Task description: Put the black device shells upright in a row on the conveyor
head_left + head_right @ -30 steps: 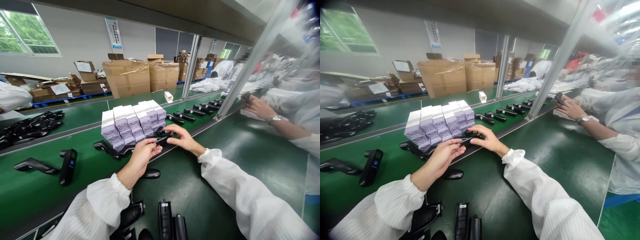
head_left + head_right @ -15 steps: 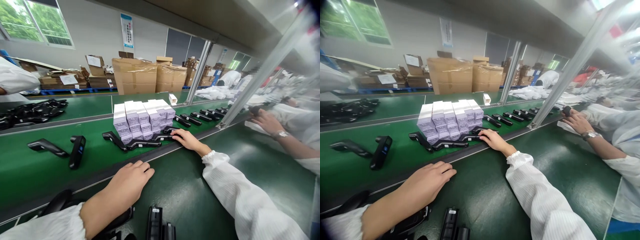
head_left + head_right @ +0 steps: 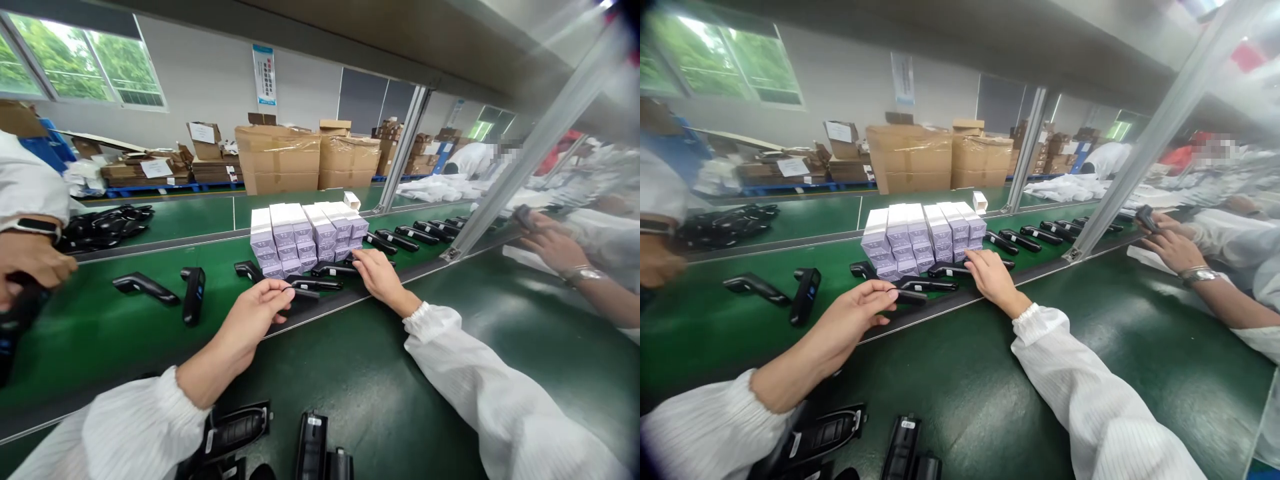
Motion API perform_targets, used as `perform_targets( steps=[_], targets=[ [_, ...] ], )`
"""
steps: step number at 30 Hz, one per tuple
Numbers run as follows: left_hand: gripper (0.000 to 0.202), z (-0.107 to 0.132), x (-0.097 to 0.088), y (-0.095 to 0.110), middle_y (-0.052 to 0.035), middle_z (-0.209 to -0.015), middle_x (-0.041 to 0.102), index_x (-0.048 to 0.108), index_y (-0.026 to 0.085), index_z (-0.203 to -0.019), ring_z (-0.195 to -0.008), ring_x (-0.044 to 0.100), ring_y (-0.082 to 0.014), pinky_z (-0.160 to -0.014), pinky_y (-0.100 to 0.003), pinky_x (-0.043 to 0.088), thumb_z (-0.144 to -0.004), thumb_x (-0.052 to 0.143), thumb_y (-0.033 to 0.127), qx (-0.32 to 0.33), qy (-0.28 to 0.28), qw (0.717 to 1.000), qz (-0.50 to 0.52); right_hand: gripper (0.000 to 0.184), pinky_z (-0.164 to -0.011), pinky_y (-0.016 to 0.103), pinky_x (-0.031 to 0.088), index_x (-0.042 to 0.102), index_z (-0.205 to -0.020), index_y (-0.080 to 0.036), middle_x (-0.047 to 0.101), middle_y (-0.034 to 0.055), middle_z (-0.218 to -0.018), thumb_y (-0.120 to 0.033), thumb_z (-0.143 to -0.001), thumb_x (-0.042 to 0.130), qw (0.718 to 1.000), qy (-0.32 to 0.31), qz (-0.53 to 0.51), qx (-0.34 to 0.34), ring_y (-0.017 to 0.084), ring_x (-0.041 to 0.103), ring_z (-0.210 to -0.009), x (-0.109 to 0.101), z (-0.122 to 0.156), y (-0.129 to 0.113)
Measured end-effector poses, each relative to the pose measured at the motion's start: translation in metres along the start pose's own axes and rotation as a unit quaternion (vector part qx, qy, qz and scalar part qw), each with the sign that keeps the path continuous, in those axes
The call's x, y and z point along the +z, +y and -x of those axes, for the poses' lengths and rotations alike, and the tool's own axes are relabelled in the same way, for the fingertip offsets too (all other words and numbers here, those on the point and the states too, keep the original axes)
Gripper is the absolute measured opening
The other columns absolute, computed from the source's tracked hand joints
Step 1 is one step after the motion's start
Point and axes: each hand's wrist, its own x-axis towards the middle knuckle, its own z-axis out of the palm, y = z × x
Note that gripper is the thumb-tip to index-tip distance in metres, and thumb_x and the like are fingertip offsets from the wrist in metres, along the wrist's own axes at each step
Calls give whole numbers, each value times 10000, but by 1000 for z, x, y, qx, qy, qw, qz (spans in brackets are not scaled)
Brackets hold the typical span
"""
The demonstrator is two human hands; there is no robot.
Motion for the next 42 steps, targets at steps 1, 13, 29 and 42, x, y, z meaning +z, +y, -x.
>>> perform_targets(
  steps=[1, 13, 29, 42],
  targets=[
    [135, -1, 7, -2, 5, -835, 624, 590, 194, -880, -885, 655, -171, -784, -272, 523, -839, 677, 290, -14, 13, 997, 77, 372, -1061, 535, 394, 608, -1247, -228, 642, 134, -1214, -447, -988, 455, 997, 22, -72, 22, 317, 555, -1159, 4, 3, -13],
    [100, 11, 53, -18, -69, -1144, 639, 525, 220, -1010, -1169, 594, -213, -955, -390, 521, -973, 438, 251, 33, -110, 992, 61, 239, -834, 419, 559, 658, -1027, -279, 677, 42, -990, -349, -808, 721, 782, 20, -577, 236, 224, 641, -893, 41, 19, -85],
    [274, 98, -4, -33, -113, -1199, 619, 641, 252, -1103, -1172, 581, -304, -970, -425, 471, -931, 436, 193, 143, -270, 797, -521, 286, -973, 408, 475, 641, -1149, -240, 668, 86, -1144, -398, -981, 473, 989, -144, -10, -16, 260, 622, -1071, -15, -2, 15],
    [420, 101, -21, -40, -85, -1421, 492, 580, 313, -1258, -1343, 430, -327, -1060, -433, 380, -844, 651, 303, 105, -259, 810, -516, 291, -938, 422, 468, 571, -1190, -202, 590, 124, -1113, -375, -1011, 421, 977, -182, 83, -74, 266, 567, -1024, -16, -2, 20]
  ],
)
